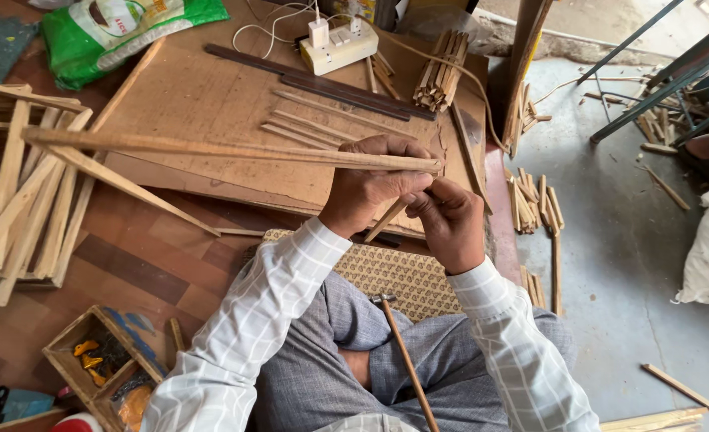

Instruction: The person sits on a mat and repeatedly picks up thin wooden sticks, places a nail on the end, and taps it with a hammer to shape or split the tip. Finished sticks are placed on the floor beside them.

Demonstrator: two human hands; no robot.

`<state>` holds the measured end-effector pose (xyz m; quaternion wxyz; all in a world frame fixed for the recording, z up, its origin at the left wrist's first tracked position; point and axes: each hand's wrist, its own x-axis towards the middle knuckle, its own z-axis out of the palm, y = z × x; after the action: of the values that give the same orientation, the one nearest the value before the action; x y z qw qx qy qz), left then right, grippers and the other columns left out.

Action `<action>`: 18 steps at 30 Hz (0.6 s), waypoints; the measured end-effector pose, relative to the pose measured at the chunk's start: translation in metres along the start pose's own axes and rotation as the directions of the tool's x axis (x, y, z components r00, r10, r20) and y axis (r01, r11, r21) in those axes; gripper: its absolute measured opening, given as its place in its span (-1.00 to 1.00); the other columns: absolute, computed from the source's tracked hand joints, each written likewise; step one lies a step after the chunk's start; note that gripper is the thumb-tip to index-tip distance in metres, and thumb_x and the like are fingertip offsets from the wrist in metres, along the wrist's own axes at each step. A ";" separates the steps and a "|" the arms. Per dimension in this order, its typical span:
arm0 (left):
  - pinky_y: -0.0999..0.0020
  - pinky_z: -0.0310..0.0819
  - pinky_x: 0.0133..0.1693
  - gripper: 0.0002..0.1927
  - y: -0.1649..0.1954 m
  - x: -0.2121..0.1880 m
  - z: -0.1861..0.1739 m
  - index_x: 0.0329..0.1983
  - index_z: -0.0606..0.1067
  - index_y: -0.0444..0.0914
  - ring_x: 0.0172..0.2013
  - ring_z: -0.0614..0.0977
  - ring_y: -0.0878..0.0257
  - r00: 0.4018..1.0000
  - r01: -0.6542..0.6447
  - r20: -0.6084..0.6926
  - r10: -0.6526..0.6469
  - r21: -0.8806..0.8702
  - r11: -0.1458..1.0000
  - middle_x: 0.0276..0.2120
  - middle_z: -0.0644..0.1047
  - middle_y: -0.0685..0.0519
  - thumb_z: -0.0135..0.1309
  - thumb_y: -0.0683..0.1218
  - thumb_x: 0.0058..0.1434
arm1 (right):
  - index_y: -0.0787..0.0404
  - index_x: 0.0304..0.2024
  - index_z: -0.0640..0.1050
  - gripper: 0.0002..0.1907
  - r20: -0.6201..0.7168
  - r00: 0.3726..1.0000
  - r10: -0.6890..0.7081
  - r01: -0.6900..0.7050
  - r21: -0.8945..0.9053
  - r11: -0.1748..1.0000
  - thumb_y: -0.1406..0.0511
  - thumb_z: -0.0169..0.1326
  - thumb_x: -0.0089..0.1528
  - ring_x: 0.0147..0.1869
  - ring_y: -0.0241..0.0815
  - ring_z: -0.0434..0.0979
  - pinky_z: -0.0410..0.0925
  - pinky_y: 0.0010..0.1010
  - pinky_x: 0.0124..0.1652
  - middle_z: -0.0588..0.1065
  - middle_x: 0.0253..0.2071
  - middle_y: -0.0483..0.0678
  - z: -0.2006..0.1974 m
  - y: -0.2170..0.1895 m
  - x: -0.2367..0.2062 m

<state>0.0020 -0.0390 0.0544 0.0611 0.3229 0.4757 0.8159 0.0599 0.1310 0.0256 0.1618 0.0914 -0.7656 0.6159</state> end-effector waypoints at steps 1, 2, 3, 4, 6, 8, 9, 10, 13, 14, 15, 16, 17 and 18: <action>0.44 0.64 -0.05 -0.77 0.006 -0.002 -0.002 -0.02 0.59 -0.36 -0.11 0.69 0.32 1.000 0.003 0.017 -0.002 -0.016 1.000 -0.14 0.68 -0.03 0.23 -0.20 0.27 | 0.42 -0.13 0.61 -0.83 -0.003 1.000 -0.011 0.011 0.013 1.000 0.37 0.21 0.33 -0.29 -0.41 0.51 0.44 -0.57 -0.27 0.57 -0.35 -0.09 0.001 0.001 -0.001; 0.44 0.66 -0.04 -0.77 0.008 -0.001 -0.001 -0.02 0.59 -0.35 -0.10 0.71 0.32 0.999 0.005 0.036 -0.004 -0.031 1.000 -0.13 0.68 -0.02 0.21 -0.21 0.27 | 0.42 -0.14 0.60 -0.83 -0.009 1.000 -0.025 0.025 0.026 0.999 0.37 0.20 0.33 -0.29 -0.41 0.51 0.44 -0.57 -0.27 0.58 -0.35 -0.10 0.001 0.003 -0.001; 0.44 0.66 -0.07 -0.77 0.013 -0.003 -0.003 -0.03 0.60 -0.36 -0.14 0.70 0.32 0.999 0.014 0.030 -0.014 0.011 1.000 -0.16 0.68 -0.03 0.22 -0.21 0.25 | 0.42 -0.14 0.60 -0.83 -0.006 1.000 -0.025 0.025 0.036 0.999 0.37 0.21 0.33 -0.30 -0.41 0.51 0.44 -0.57 -0.27 0.58 -0.35 -0.10 0.002 0.002 -0.002; 0.44 0.65 -0.10 -0.76 0.014 -0.001 -0.001 -0.05 0.62 -0.38 -0.18 0.69 0.31 0.999 0.025 0.023 -0.026 0.050 0.998 -0.18 0.68 -0.04 0.23 -0.21 0.23 | 0.41 -0.15 0.60 -0.83 -0.003 1.000 -0.023 0.023 0.043 0.999 0.37 0.21 0.32 -0.30 -0.41 0.51 0.45 -0.57 -0.28 0.58 -0.36 -0.10 0.002 0.002 -0.002; 0.43 0.65 -0.13 -0.77 0.018 0.001 -0.001 -0.09 0.64 -0.39 -0.21 0.69 0.31 0.997 0.067 0.034 -0.070 0.068 0.995 -0.20 0.69 -0.05 0.24 -0.20 0.20 | 0.41 -0.14 0.60 -0.82 0.002 1.000 -0.022 0.022 0.066 0.998 0.36 0.22 0.31 -0.30 -0.41 0.51 0.45 -0.58 -0.27 0.58 -0.36 -0.10 0.003 -0.002 -0.002; 0.42 0.66 -0.12 -0.78 0.019 0.006 0.000 -0.13 0.64 -0.38 -0.20 0.70 0.31 0.988 0.139 0.068 -0.140 0.023 0.990 -0.19 0.69 -0.05 0.23 -0.19 0.17 | 0.41 -0.12 0.60 -0.81 0.009 1.000 -0.016 0.015 0.097 0.995 0.36 0.22 0.31 -0.30 -0.42 0.52 0.46 -0.58 -0.26 0.57 -0.36 -0.10 0.002 -0.003 -0.002; 0.42 0.67 -0.12 -0.78 0.015 0.011 0.003 -0.13 0.64 -0.37 -0.19 0.70 0.31 0.988 0.132 0.076 -0.136 0.049 0.990 -0.19 0.70 -0.05 0.23 -0.18 0.17 | 0.41 -0.13 0.61 -0.81 0.005 1.000 -0.022 0.021 0.081 0.996 0.35 0.22 0.31 -0.30 -0.42 0.52 0.46 -0.58 -0.27 0.57 -0.36 -0.10 -0.001 -0.001 -0.002; 0.41 0.68 -0.11 -0.78 0.019 0.010 -0.001 -0.13 0.64 -0.37 -0.19 0.71 0.30 0.988 0.122 0.086 -0.129 0.078 0.989 -0.18 0.70 -0.05 0.24 -0.18 0.16 | 0.41 -0.13 0.61 -0.81 0.000 1.000 -0.032 0.031 0.067 0.997 0.35 0.22 0.31 -0.30 -0.42 0.52 0.47 -0.57 -0.27 0.57 -0.36 -0.11 -0.002 -0.001 -0.002; 0.39 0.71 -0.10 -0.78 0.018 0.015 -0.001 -0.13 0.64 -0.36 -0.19 0.72 0.29 0.990 0.090 0.101 -0.102 0.118 0.989 -0.18 0.70 -0.07 0.25 -0.18 0.16 | 0.40 -0.14 0.61 -0.81 0.001 1.000 -0.018 0.018 0.043 0.999 0.34 0.22 0.31 -0.30 -0.42 0.53 0.48 -0.58 -0.27 0.58 -0.36 -0.11 -0.002 0.002 -0.002; 0.38 0.71 -0.10 -0.78 0.020 0.015 -0.003 -0.14 0.64 -0.35 -0.19 0.72 0.28 0.990 0.077 0.104 -0.090 0.122 0.989 -0.17 0.70 -0.07 0.25 -0.19 0.16 | 0.40 -0.15 0.61 -0.81 0.003 1.000 -0.008 0.008 0.036 0.999 0.34 0.22 0.31 -0.30 -0.43 0.53 0.48 -0.58 -0.27 0.59 -0.36 -0.12 -0.002 0.002 -0.002; 0.38 0.71 -0.10 -0.78 0.022 0.014 -0.005 -0.14 0.64 -0.36 -0.19 0.72 0.28 0.990 0.074 0.107 -0.088 0.126 0.989 -0.17 0.70 -0.08 0.25 -0.19 0.15 | 0.40 -0.16 0.62 -0.81 0.004 1.000 0.002 -0.002 0.039 0.999 0.33 0.22 0.31 -0.31 -0.42 0.53 0.47 -0.58 -0.29 0.58 -0.37 -0.12 -0.001 0.000 -0.002; 0.37 0.71 -0.10 -0.78 0.022 0.014 -0.004 -0.14 0.63 -0.37 -0.19 0.72 0.27 0.990 0.070 0.110 -0.085 0.127 0.989 -0.17 0.70 -0.09 0.25 -0.19 0.15 | 0.40 -0.17 0.62 -0.81 0.005 1.000 0.013 -0.013 0.039 0.999 0.33 0.23 0.31 -0.32 -0.42 0.52 0.47 -0.57 -0.30 0.58 -0.38 -0.12 0.000 -0.002 -0.001; 0.37 0.72 -0.10 -0.78 0.026 0.012 -0.007 -0.15 0.63 -0.37 -0.18 0.73 0.26 0.990 0.066 0.113 -0.081 0.129 0.989 -0.17 0.69 -0.09 0.25 -0.19 0.14 | 0.40 -0.18 0.63 -0.81 0.006 1.000 0.022 -0.023 0.040 0.999 0.33 0.24 0.31 -0.32 -0.42 0.51 0.46 -0.57 -0.31 0.57 -0.39 -0.11 0.001 -0.005 -0.001; 0.36 0.71 -0.08 -0.77 0.024 0.014 -0.005 -0.15 0.62 -0.38 -0.17 0.73 0.25 0.988 0.073 0.125 -0.087 0.111 0.991 -0.17 0.69 -0.10 0.24 -0.20 0.14 | 0.39 -0.19 0.62 -0.81 0.014 1.000 0.016 -0.017 0.061 0.998 0.32 0.24 0.31 -0.31 -0.42 0.52 0.47 -0.57 -0.30 0.57 -0.39 -0.12 0.002 -0.008 0.000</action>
<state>-0.0071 -0.0494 0.0787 0.1075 0.3588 0.5258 0.7637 0.0625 0.1275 0.0321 0.1486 0.0943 -0.7482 0.6397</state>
